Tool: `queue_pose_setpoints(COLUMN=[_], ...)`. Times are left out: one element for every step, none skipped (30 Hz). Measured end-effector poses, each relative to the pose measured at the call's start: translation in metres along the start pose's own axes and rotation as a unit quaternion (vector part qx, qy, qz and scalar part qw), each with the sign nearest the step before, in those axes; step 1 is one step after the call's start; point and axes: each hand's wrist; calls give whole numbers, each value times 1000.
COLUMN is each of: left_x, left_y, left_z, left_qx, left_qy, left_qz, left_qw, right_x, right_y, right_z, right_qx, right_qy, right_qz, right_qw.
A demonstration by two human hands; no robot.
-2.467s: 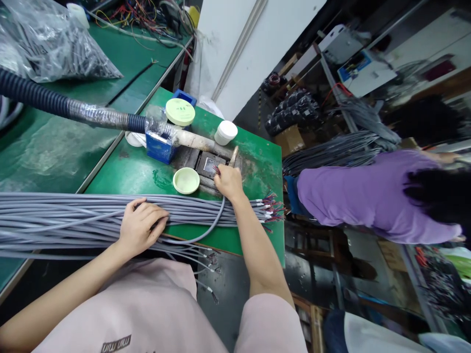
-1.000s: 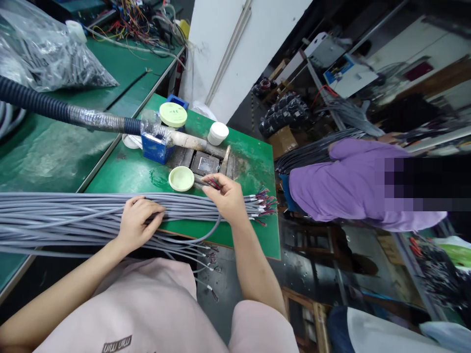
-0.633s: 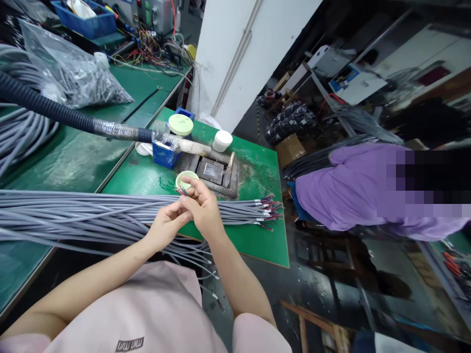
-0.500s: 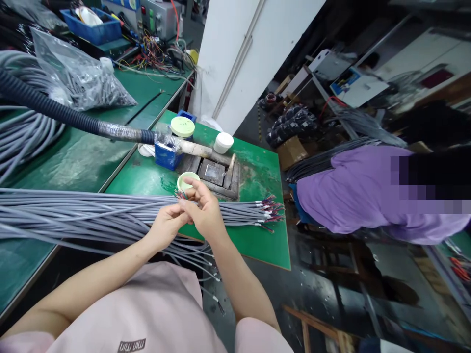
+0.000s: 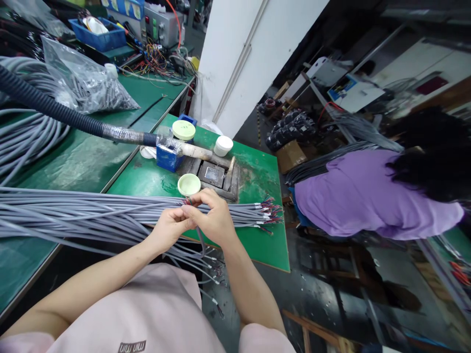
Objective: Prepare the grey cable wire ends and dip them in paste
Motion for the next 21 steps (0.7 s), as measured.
queue_pose_setpoints(left_x=[0, 1, 1, 2, 3, 3, 4, 4, 4, 4, 3, 3, 3, 3, 4, 4, 4, 4, 4, 4, 4], left_y=[0, 0, 0, 0, 1, 1, 2, 3, 4, 4, 5, 4, 4, 3, 2, 0, -1, -3, -4, -5, -6], left_z=[0, 0, 0, 0, -1, -1, -1, -1, -1, -2, -2, -2, -2, -2, -3, -3, -3, -3, -3, -4, -4], left_qx=[2, 5, 10, 16, 20, 24, 27, 31, 37, 45, 54, 62, 65, 64, 58, 50, 39, 29, 17, 5, -7], left_qy=[1, 3, 7, 13, 19, 24, 26, 25, 23, 19, 16, 15, 15, 16, 17, 16, 17, 17, 20, 26, 32], left_qz=[-1, -1, 0, 3, 6, 8, 8, 3, -7, -22, -37, -55, -72, -88, -102, -114, -124, -130, -135, -138, -140], left_qw=[1000, 1000, 1000, 1000, 1000, 999, 999, 999, 999, 999, 998, 996, 995, 994, 993, 992, 991, 991, 991, 990, 990], right_x=[0, -1, -1, -2, -3, -4, -5, -7, -9, -12, -14, -16, -19, -21, -22, -24, -25, -27, -28, -30, -32], right_y=[1, 3, 4, 6, 8, 11, 13, 16, 18, 21, 23, 25, 27, 28, 29, 30, 29, 29, 29, 28, 28], right_z=[1, 2, 2, 2, 2, 1, 0, -1, -2, -4, -5, -7, -8, -9, -10, -11, -12, -13, -15, -16, -17], right_qx=[-4, -11, -19, -30, -43, -57, -72, -88, -103, -116, -126, -131, -133, -132, -130, -132, -137, -144, -152, -159, -163], right_qy=[-1, 0, 2, 3, 6, 10, 17, 26, 34, 43, 50, 58, 68, 79, 90, 100, 105, 108, 107, 105, 105], right_qz=[13, 28, 45, 65, 86, 111, 137, 162, 186, 206, 222, 234, 244, 254, 264, 276, 290, 306, 325, 344, 363], right_qw=[1000, 1000, 999, 997, 995, 992, 988, 982, 977, 971, 966, 961, 958, 955, 951, 947, 942, 935, 927, 920, 912])
Point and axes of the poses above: each hand's wrist, its own z-axis towards the middle knuckle, its own x-axis out of the back of the hand, y = z × x, and after that the axes turned 2 degrees about y, right-handed
